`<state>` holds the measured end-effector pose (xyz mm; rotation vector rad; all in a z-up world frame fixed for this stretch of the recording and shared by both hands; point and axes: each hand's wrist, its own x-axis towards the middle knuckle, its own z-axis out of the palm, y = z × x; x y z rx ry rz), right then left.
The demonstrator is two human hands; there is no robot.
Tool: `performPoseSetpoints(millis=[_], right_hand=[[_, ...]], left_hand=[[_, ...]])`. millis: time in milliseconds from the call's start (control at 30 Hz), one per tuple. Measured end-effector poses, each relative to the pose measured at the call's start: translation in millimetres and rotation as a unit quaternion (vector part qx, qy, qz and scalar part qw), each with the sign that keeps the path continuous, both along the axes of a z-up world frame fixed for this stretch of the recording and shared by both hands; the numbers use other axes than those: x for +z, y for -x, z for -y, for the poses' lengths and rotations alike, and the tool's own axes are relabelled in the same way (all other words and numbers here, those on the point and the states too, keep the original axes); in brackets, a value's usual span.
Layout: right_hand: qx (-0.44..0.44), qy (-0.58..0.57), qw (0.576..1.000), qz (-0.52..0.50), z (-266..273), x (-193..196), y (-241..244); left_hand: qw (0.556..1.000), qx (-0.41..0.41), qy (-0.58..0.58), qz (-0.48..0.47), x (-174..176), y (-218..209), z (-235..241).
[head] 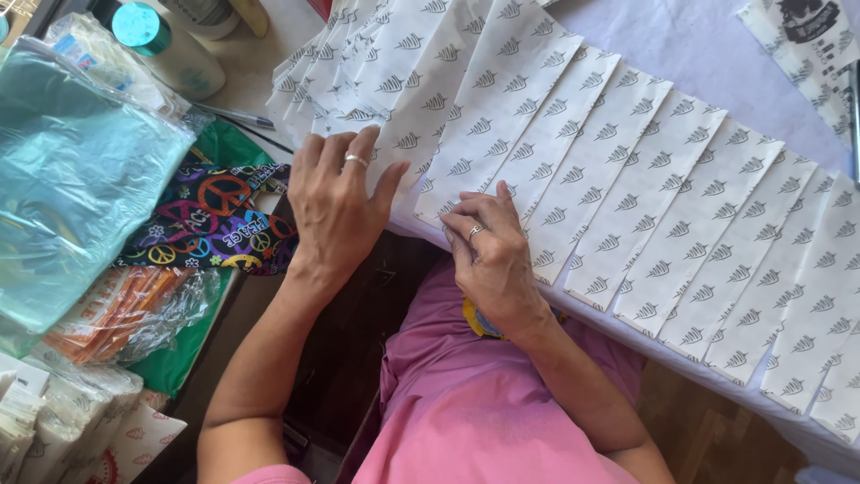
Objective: Laying out printed paper strips on a table and applying white glue to one end of each strip.
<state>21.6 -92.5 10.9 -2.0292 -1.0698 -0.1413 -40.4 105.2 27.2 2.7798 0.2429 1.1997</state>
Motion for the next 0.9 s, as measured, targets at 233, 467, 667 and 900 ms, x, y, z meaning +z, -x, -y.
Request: performPoseSetpoints(millis=[233,467,667,900], right_hand=[[0.002,-0.012,1.0,-0.014,0.8,-0.7,-0.6],[0.029,-0.032,0.999,0.028,1.6,2.7,-1.7],[0.027,-0.021,0.999,0.038,3.4,1.1,-1.0],[0.031,-0.023,0.999,0.037,2.9,0.3,-2.2]], left_hand=[[0.996,-0.01,0.087,0.013,0.5,-22.1,3.2],[0.975,-0.024,0.215,0.056,24.8,-52.8,-54.0],[0.957,0.023,0.283,0.059,1.2,-70.4,-106.4],[0.963,0.064,0.16,0.207,16.0,-76.5,-129.8]])
